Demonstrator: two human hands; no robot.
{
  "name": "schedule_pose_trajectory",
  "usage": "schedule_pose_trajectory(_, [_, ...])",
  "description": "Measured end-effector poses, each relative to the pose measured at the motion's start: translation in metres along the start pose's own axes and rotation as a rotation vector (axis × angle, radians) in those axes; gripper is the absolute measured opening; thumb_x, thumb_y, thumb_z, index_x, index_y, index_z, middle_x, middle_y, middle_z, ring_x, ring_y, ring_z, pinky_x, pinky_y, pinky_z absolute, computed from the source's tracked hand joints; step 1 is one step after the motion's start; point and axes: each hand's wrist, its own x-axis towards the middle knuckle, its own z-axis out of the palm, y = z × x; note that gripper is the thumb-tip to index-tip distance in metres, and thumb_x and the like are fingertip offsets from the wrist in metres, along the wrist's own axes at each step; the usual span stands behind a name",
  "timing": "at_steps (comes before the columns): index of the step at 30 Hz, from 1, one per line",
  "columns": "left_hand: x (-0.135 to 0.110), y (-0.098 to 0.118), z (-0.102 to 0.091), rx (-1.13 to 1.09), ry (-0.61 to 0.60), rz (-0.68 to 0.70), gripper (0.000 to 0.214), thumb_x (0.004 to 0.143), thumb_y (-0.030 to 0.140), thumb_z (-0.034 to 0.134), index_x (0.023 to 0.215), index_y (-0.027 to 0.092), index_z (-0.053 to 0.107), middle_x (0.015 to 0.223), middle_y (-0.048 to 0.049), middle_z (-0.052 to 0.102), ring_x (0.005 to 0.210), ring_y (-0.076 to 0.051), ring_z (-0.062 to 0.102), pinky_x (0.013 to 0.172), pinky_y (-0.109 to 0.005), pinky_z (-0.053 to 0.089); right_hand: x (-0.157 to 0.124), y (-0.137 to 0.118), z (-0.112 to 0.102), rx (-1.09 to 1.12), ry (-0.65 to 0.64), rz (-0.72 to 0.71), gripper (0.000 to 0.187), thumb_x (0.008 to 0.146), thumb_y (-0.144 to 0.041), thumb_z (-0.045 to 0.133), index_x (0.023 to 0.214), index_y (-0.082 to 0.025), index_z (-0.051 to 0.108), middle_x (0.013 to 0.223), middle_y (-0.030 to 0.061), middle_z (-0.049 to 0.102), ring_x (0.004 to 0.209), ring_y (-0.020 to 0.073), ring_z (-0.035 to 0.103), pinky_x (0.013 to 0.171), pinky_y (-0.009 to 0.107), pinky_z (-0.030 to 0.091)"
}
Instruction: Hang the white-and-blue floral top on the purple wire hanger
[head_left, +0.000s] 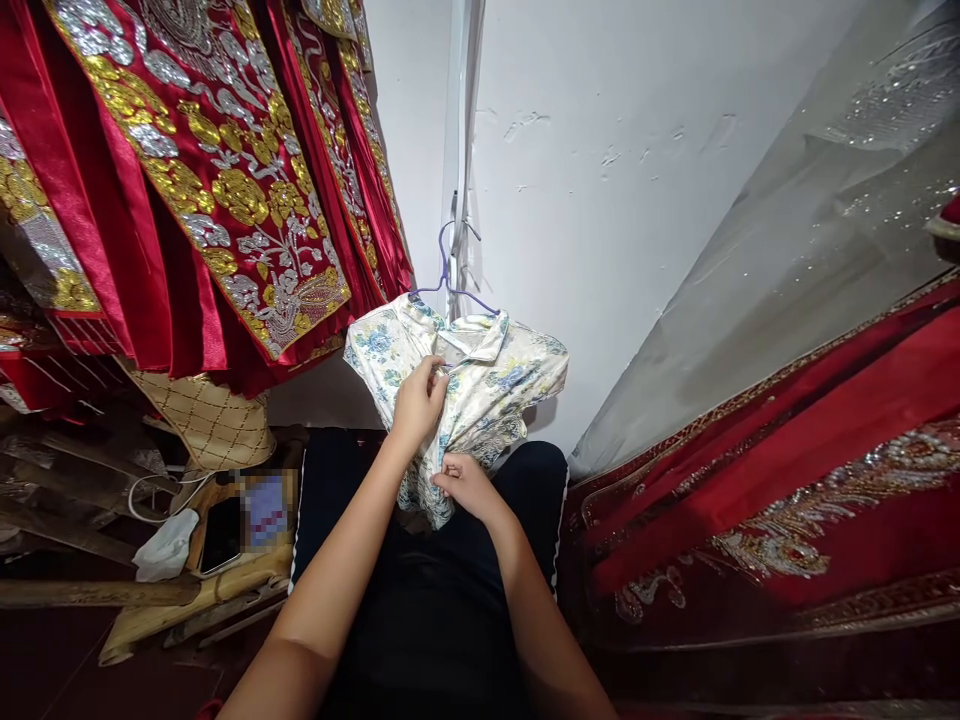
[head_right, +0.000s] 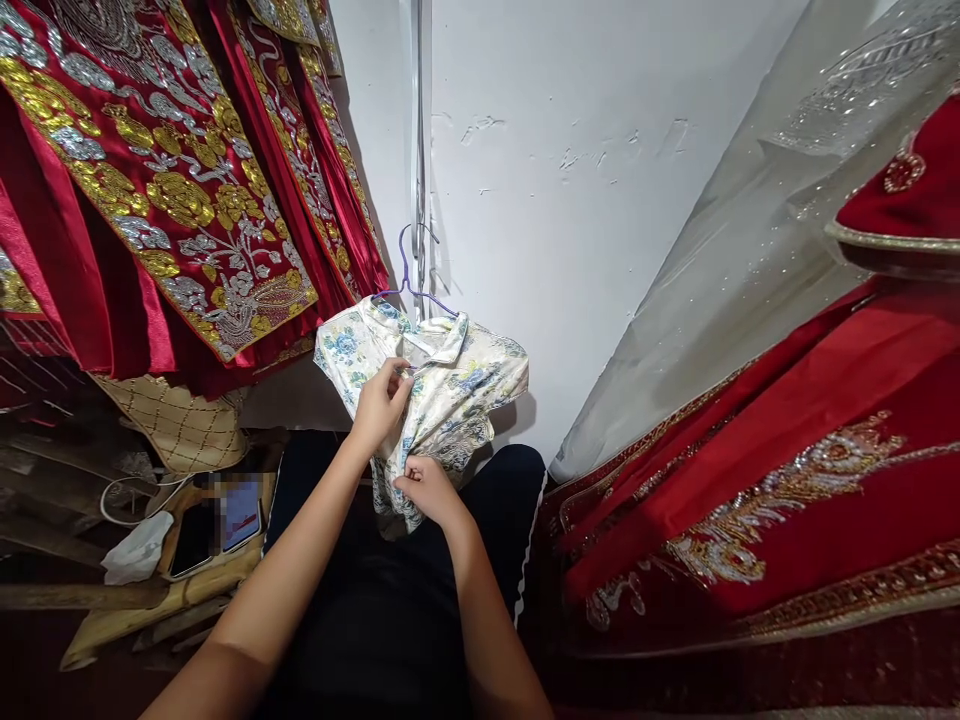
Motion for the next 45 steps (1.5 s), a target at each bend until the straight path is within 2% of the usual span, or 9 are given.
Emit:
schedule_pose_trajectory(7, [0.001, 0.004, 0.004, 0.096, 0.004, -0.06, 0.03, 0.092, 0.029, 0.055, 0.121, 0.024, 0.046, 0.076, -0.0002, 0.059, 0.067, -0.02, 0.058, 0.059, -0.026, 0.033, -0.001, 0.0, -0.001, -0.025, -0.032, 0.019, 0.022, 0.073, -0.024, 0.062, 0.058, -0.022, 0.046, 0.048, -0.0047, 0.043, 0.049, 0.0133, 0.046, 0.051, 0.025, 0.035])
schedule_pose_trajectory(12, [0.004, 0.008, 0.004, 0.113, -0.047, -0.058, 0.031, 0.09, 0.019, 0.05, 0.12, 0.023, 0.042, 0.063, 0.0045, 0.047, 0.052, -0.016, 0.046, 0.054, -0.026, 0.025, -0.003, -0.001, -0.002, -0.035, -0.045, 0.032, 0.023, 0.073, -0.025, 0.062, 0.059, -0.021, 0.045, 0.049, -0.0047, 0.044, 0.05, 0.0133, 0.047, 0.051, 0.024, 0.034])
schedule_pose_trajectory(19, [0.003, 0.0, 0.0, -0.405, -0.073, -0.19, 0.043, 0.084, 0.021, 0.057, 0.118, 0.025, 0.031, 0.065, 0.0091, 0.05, 0.052, -0.011, 0.049, 0.057, -0.022, 0.037, -0.003, 0.007, -0.002, -0.027, -0.064, 0.052, 0.022, 0.074, -0.022, 0.061, 0.06, -0.021, 0.044, 0.051, -0.0052, 0.045, 0.051, 0.0125, 0.048, 0.054, 0.025, 0.036])
schedule_pose_trajectory(23, [0.002, 0.001, 0.003, -0.701, -0.055, -0.327, 0.048, 0.076, 0.019, 0.062, 0.111, 0.027, 0.029, 0.061, 0.0116, 0.053, 0.043, -0.007, 0.043, 0.049, -0.019, 0.033, -0.002, 0.014, 0.001, -0.032, -0.074, 0.054, 0.022, 0.074, -0.024, 0.062, 0.061, -0.021, 0.044, 0.051, -0.0055, 0.045, 0.052, 0.0127, 0.048, 0.054, 0.025, 0.036])
schedule_pose_trajectory(28, [0.004, 0.016, 0.0, -0.962, 0.074, -0.433, 0.053, 0.068, 0.018, 0.07, 0.107, 0.025, 0.034, 0.063, 0.0064, 0.062, 0.043, -0.006, 0.045, 0.045, -0.016, 0.028, 0.002, 0.029, 0.007, -0.142, 0.179, 0.039, 0.028, 0.074, -0.031, 0.061, 0.061, -0.022, 0.037, 0.051, -0.0065, 0.037, 0.051, 0.0111, 0.038, 0.053, 0.024, 0.028])
schedule_pose_trajectory(32, [0.034, 0.039, -0.012, -1.004, 0.095, -0.395, 0.056, 0.062, 0.011, 0.072, 0.103, 0.024, 0.037, 0.065, 0.0036, 0.065, 0.048, -0.008, 0.055, 0.046, -0.015, 0.032, 0.013, 0.032, 0.0, -0.176, 0.313, 0.034, 0.03, 0.079, -0.035, 0.055, 0.063, -0.024, 0.032, 0.054, -0.0072, 0.028, 0.052, 0.0111, 0.029, 0.053, 0.025, 0.024])
schedule_pose_trajectory(37, [0.079, 0.077, -0.038, -1.008, 0.125, -0.228, 0.054, 0.063, 0.006, 0.07, 0.102, 0.024, 0.037, 0.068, 0.0052, 0.063, 0.053, -0.009, 0.061, 0.048, -0.016, 0.039, 0.027, 0.018, -0.014, -0.193, 0.305, 0.012, 0.031, 0.079, -0.041, 0.057, 0.063, -0.024, 0.037, 0.051, -0.007, 0.03, 0.051, 0.0117, 0.031, 0.051, 0.025, 0.026])
schedule_pose_trajectory(42, [0.071, 0.082, -0.043, -0.813, -0.02, 0.003, 0.048, 0.075, 0.011, 0.066, 0.111, 0.026, 0.038, 0.069, 0.0066, 0.059, 0.051, -0.01, 0.062, 0.049, -0.021, 0.046, 0.037, -0.02, -0.029, -0.185, 0.246, -0.052, 0.03, 0.076, -0.044, 0.067, 0.064, -0.022, 0.051, 0.056, -0.0021, 0.049, 0.055, 0.0143, 0.045, 0.053, 0.026, 0.034])
schedule_pose_trajectory(45, [0.058, 0.072, -0.038, -0.74, -0.07, 0.041, 0.043, 0.08, 0.014, 0.062, 0.115, 0.026, 0.04, 0.069, 0.0066, 0.058, 0.051, -0.01, 0.061, 0.05, -0.022, 0.047, 0.042, -0.07, -0.045, -0.11, 0.335, -0.277, 0.023, 0.084, -0.043, 0.062, 0.089, -0.02, 0.063, 0.07, 0.0017, 0.06, 0.062, 0.0163, 0.053, 0.056, 0.028, 0.041])
